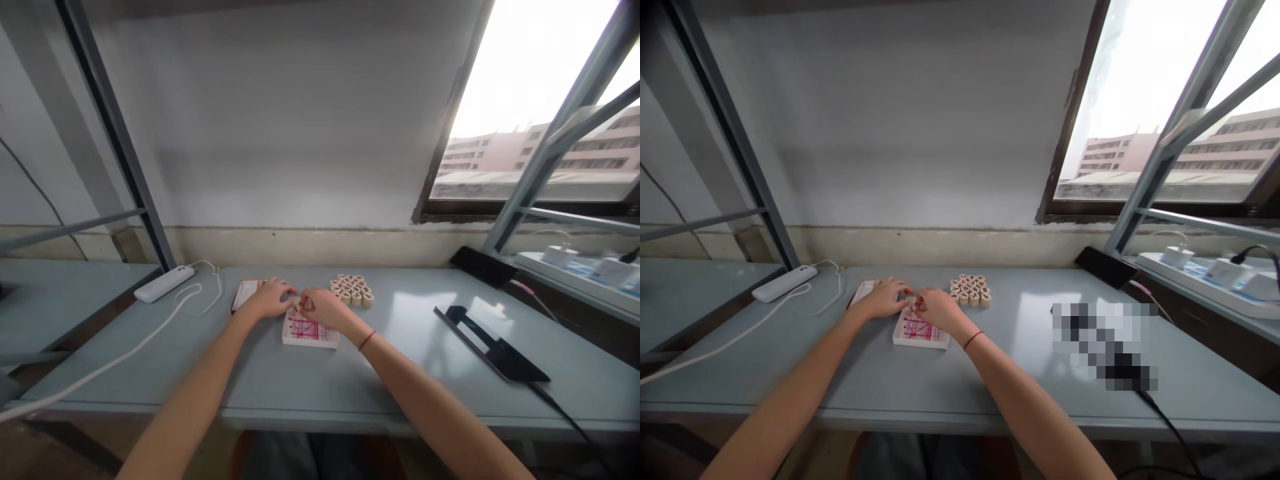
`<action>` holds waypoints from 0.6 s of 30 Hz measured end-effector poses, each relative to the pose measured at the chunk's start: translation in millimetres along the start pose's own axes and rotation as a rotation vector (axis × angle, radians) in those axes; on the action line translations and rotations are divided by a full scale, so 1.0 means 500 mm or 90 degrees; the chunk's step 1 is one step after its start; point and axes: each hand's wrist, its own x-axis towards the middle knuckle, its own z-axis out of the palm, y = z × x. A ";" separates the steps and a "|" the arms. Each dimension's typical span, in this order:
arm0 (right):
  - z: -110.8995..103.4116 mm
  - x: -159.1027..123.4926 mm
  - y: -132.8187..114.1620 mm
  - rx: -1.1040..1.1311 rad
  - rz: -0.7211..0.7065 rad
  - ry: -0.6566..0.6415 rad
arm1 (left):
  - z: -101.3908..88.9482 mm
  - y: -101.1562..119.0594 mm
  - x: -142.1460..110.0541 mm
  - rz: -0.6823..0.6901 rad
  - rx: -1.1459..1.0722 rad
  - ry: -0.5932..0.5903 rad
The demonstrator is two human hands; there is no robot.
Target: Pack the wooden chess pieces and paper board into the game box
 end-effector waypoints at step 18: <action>0.006 0.000 -0.019 -0.062 -0.002 -0.005 | 0.002 0.001 0.005 -0.047 -0.027 -0.069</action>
